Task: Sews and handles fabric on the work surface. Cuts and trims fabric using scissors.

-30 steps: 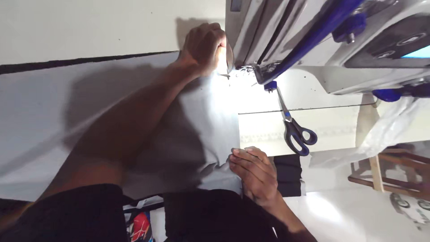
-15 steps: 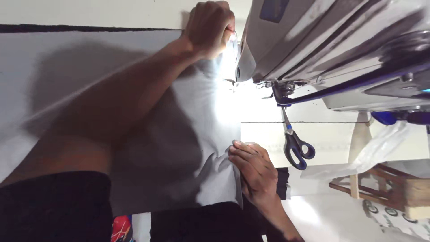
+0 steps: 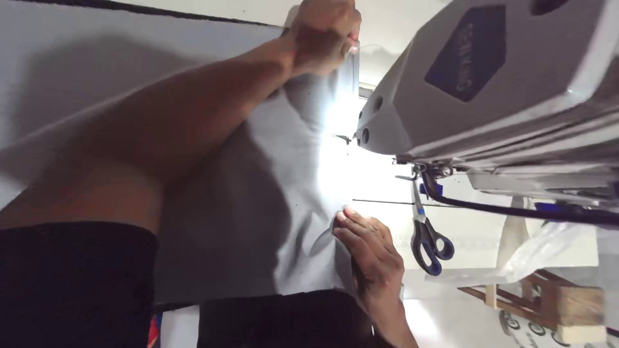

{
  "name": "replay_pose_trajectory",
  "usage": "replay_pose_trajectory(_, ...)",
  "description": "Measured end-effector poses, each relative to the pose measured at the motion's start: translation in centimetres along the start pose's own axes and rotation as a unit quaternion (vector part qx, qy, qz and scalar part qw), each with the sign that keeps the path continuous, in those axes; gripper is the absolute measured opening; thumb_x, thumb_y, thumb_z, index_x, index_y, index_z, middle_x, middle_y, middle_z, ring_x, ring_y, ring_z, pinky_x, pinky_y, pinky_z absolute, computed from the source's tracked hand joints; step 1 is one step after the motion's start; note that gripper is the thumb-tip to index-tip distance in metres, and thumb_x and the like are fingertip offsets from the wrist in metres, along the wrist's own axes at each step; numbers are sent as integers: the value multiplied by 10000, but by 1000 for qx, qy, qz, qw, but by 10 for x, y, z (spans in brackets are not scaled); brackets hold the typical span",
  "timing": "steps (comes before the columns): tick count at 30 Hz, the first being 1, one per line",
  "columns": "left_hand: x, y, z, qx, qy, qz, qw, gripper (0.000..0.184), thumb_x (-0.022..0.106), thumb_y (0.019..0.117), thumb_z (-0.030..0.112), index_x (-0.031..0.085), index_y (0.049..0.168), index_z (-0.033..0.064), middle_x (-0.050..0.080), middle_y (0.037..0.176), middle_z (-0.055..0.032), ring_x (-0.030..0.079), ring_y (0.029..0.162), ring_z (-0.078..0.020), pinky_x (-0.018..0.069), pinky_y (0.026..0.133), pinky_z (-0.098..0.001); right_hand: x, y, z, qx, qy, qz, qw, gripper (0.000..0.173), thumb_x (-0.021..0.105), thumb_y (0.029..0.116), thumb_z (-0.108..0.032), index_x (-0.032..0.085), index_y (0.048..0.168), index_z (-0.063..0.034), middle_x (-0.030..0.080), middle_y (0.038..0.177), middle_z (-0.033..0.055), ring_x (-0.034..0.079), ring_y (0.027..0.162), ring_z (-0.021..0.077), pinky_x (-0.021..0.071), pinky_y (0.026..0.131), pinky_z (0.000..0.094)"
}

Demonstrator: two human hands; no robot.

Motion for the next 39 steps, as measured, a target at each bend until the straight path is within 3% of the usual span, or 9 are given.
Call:
replay_pose_trajectory(17,-3,54,-38,-60,-53,-41,996,301,481,1073,278,634,1234,75,679,1096,-142,652,1075,-323,496,932,-580,12,7,-1,25,-70,21,997,179,596,990,-195,761,1029,-139,755,1212,29,638,1251,142,453,1073,354)
replay_pose_trajectory(20,8,50,-45,8,5,8,1000,342,466,1071,287,610,1257,40,673,1115,-174,656,1083,-354,506,917,-592,13,8,-3,27,-76,26,996,171,639,956,-154,784,1044,-132,754,1219,37,649,1241,154,472,1065,363)
replay_pose_trajectory(23,35,-4,-34,193,68,175,963,446,497,1014,399,653,1223,37,688,1103,-175,670,1047,-347,539,868,-522,13,8,-3,26,-77,28,996,192,634,962,-131,797,1063,-134,752,1226,39,660,1230,168,485,1045,372)
replay_pose_trajectory(25,6,-86,37,213,29,13,977,415,532,1027,379,648,1200,20,661,1199,-204,616,1185,-369,476,1006,-511,14,7,-2,25,-77,29,996,196,622,974,-131,791,1073,-138,749,1237,33,659,1235,174,484,1038,378)
replay_pose_trajectory(27,18,-153,85,293,-99,7,951,362,604,956,383,723,949,41,727,1042,-153,671,1087,-312,515,976,-448,14,6,-2,30,-65,41,997,186,621,985,-134,787,1067,-135,757,1214,28,666,1226,180,490,1044,381)
replay_pose_trajectory(28,25,-181,99,306,-122,14,944,409,626,961,433,735,1004,41,735,1081,-142,673,1129,-294,519,1022,-430,13,5,-1,37,-50,55,997,182,623,983,-130,784,1068,-121,763,1191,36,674,1213,190,498,1050,387)
replay_pose_trajectory(30,19,-215,119,260,-92,-18,961,383,631,980,347,724,1186,37,712,1189,-141,637,1223,-275,494,1085,-393,9,-1,-1,58,8,99,993,166,621,976,-96,765,1048,-56,757,1160,91,698,1143,210,543,1009,377)
replay_pose_trajectory(34,15,-227,125,190,-93,-4,977,224,578,1020,144,783,1055,59,747,1102,-112,667,1197,-235,519,1063,-355,-6,-19,11,85,113,170,975,161,589,950,-1,719,1039,34,703,1134,171,704,888,147,608,740,274)
replay_pose_trajectory(39,11,-223,123,135,-185,-17,973,198,604,1006,106,789,1028,37,753,1129,-106,696,1157,-177,541,1050,-305,2,-42,1,56,40,153,986,166,654,943,-90,772,1051,-44,715,1017,141,685,969,223,573,843,345)
Point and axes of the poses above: each hand's wrist, its own y-axis towards the middle knuckle, its own x-axis out of the palm, z = x × y, the point moved 1 cm from there along y, towards the middle knuckle
